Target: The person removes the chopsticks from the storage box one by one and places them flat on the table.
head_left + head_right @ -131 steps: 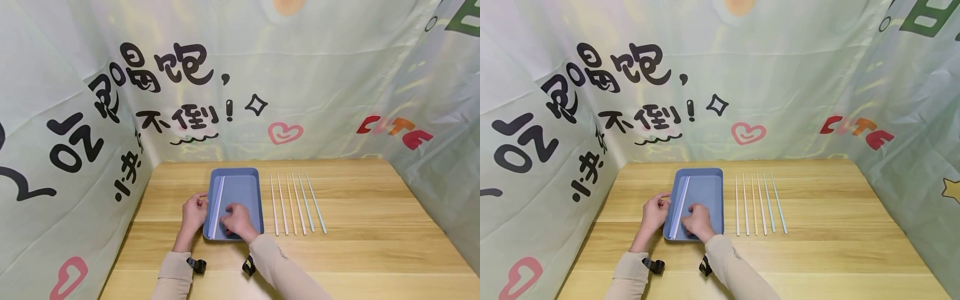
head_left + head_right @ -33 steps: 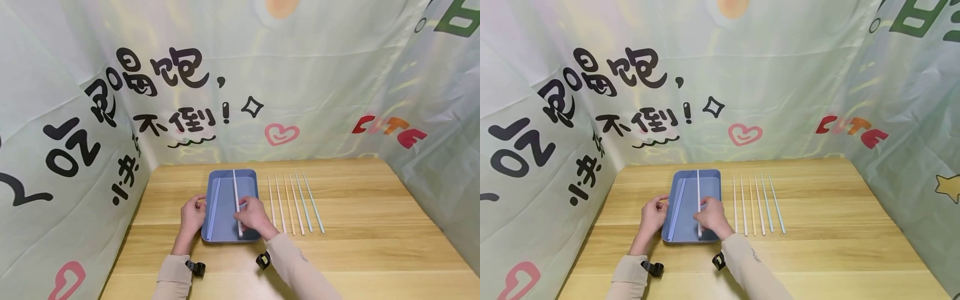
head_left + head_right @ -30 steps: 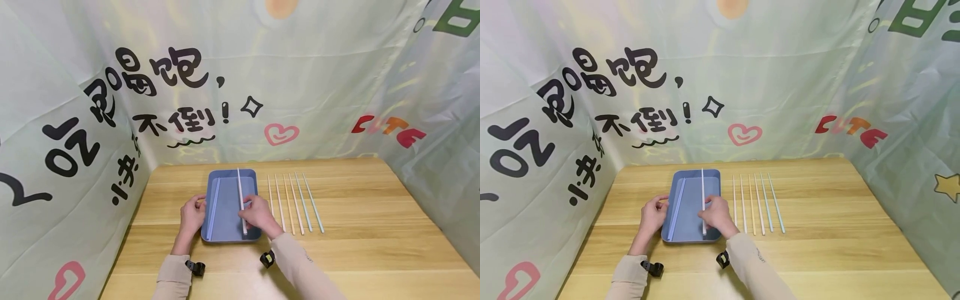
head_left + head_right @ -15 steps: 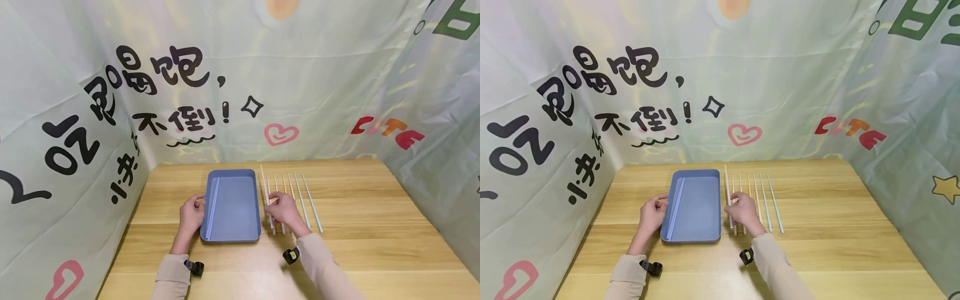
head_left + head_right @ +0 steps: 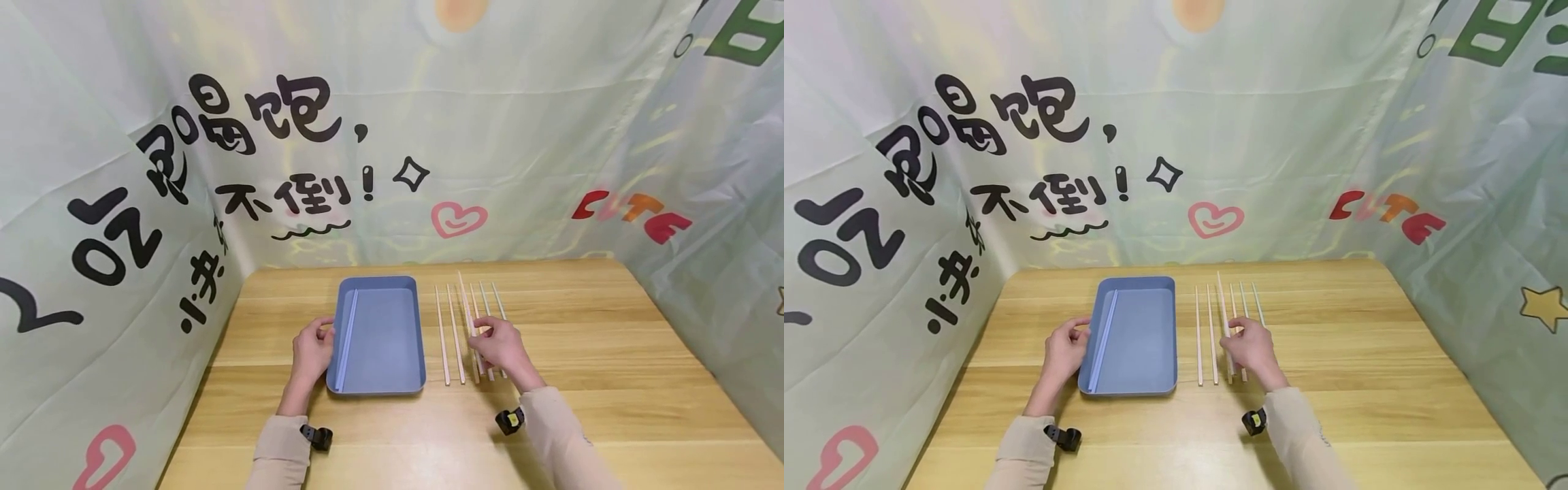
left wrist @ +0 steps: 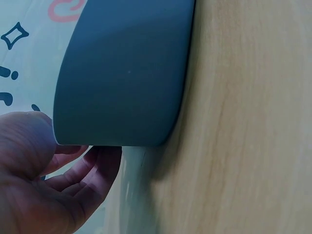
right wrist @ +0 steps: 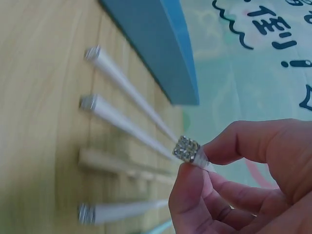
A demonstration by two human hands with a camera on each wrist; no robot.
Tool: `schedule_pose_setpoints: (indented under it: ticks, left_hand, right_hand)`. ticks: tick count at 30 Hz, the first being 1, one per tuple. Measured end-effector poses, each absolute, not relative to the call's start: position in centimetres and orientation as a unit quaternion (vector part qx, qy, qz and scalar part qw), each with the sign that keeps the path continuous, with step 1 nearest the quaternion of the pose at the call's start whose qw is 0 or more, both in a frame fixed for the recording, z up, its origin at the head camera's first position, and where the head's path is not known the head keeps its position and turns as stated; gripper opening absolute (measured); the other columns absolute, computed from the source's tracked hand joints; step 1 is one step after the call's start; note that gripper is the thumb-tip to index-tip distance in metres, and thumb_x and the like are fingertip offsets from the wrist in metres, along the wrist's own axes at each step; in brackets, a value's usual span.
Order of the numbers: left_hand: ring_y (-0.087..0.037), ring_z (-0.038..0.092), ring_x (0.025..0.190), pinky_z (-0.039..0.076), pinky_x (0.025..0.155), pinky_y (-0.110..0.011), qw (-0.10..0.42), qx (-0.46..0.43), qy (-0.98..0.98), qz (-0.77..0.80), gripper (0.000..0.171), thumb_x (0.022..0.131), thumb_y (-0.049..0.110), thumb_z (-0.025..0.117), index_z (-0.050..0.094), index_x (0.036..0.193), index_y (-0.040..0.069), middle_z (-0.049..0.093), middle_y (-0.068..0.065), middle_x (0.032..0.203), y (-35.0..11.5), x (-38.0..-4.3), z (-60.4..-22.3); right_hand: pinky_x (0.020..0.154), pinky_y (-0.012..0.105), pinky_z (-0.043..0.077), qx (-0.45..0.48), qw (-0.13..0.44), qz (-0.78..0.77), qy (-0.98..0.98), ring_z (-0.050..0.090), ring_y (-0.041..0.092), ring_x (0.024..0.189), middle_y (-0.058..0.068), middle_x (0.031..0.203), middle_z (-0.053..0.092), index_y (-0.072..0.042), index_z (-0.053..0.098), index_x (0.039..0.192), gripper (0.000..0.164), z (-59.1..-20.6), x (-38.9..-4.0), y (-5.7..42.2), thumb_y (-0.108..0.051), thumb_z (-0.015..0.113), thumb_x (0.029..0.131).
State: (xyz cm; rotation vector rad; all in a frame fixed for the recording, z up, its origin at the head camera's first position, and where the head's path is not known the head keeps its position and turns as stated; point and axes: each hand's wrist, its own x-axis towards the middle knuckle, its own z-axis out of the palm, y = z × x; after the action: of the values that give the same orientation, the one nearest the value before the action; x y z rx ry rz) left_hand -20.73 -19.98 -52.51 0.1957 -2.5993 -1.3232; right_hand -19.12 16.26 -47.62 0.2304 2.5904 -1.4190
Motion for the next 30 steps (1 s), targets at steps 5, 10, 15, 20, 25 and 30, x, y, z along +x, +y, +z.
schedule_pose_setpoints:
  ticks: [5,10,15,20,25,30]
  left_hand:
    - [-0.017,0.064,0.070,0.051,0.063,-0.028,0.111,0.065,-0.884,-0.450,0.027,0.100,0.006,0.067,0.073,0.126,0.003,0.069,-0.011,0.082,-20.0,-20.8,-52.5]
    - [-0.015,0.063,0.069,0.050,0.062,-0.027,0.113,0.067,-0.884,-0.448,0.027,0.100,0.006,0.067,0.073,0.127,0.004,0.068,-0.011,0.081,-20.2,-20.8,-52.7]
    - [-0.014,0.062,0.069,0.051,0.062,-0.027,0.109,0.063,-0.885,-0.448,0.028,0.101,0.007,0.067,0.073,0.128,0.003,0.068,-0.011,0.082,-20.3,-20.7,-52.8]
    - [-0.015,0.064,0.070,0.051,0.063,-0.027,0.109,0.064,-0.885,-0.449,0.028,0.101,0.007,0.067,0.073,0.128,0.003,0.069,-0.011,0.083,-20.2,-20.7,-52.8]
    - [-0.014,0.064,0.069,0.050,0.062,-0.026,0.114,0.062,-0.885,-0.447,0.027,0.100,0.006,0.067,0.073,0.126,0.003,0.069,-0.011,0.081,-20.1,-20.6,-52.8]
    - [-0.015,0.063,0.069,0.050,0.061,-0.025,0.120,0.060,-0.885,-0.445,0.027,0.100,0.005,0.067,0.074,0.125,0.002,0.069,-0.011,0.081,-20.1,-20.7,-52.8]
  right_hand:
    - [0.055,0.034,0.058,0.082,0.086,-0.468,0.876,0.061,0.016,0.058,0.016,0.097,0.067,0.006,0.057,0.139,0.050,-47.7,-18.9,18.1,-0.010,0.067,0.093]
    - [0.056,0.036,0.058,0.087,0.088,-0.462,0.878,0.061,0.017,0.057,0.017,0.097,0.069,0.006,0.056,0.141,0.051,-47.9,-18.9,19.6,-0.011,0.066,0.094]
    - [0.058,0.034,0.058,0.096,0.087,-0.452,0.883,0.062,0.017,0.060,0.021,0.102,0.069,0.007,0.054,0.143,0.052,-48.0,-18.7,21.0,-0.011,0.064,0.095]
    - [0.061,0.036,0.061,0.107,0.090,-0.439,0.887,0.067,0.022,0.071,0.028,0.111,0.067,0.008,0.053,0.144,0.052,-48.1,-18.6,22.7,-0.011,0.063,0.097]
    - [0.059,0.034,0.061,0.113,0.087,-0.425,0.894,0.067,0.020,0.071,0.030,0.111,0.068,0.009,0.054,0.142,0.052,-48.9,-18.6,24.4,-0.010,0.062,0.095]
    - [0.060,0.035,0.061,0.117,0.088,-0.413,0.899,0.069,0.021,0.073,0.034,0.115,0.067,0.011,0.055,0.141,0.052,-49.4,-18.5,25.4,-0.009,0.063,0.094]
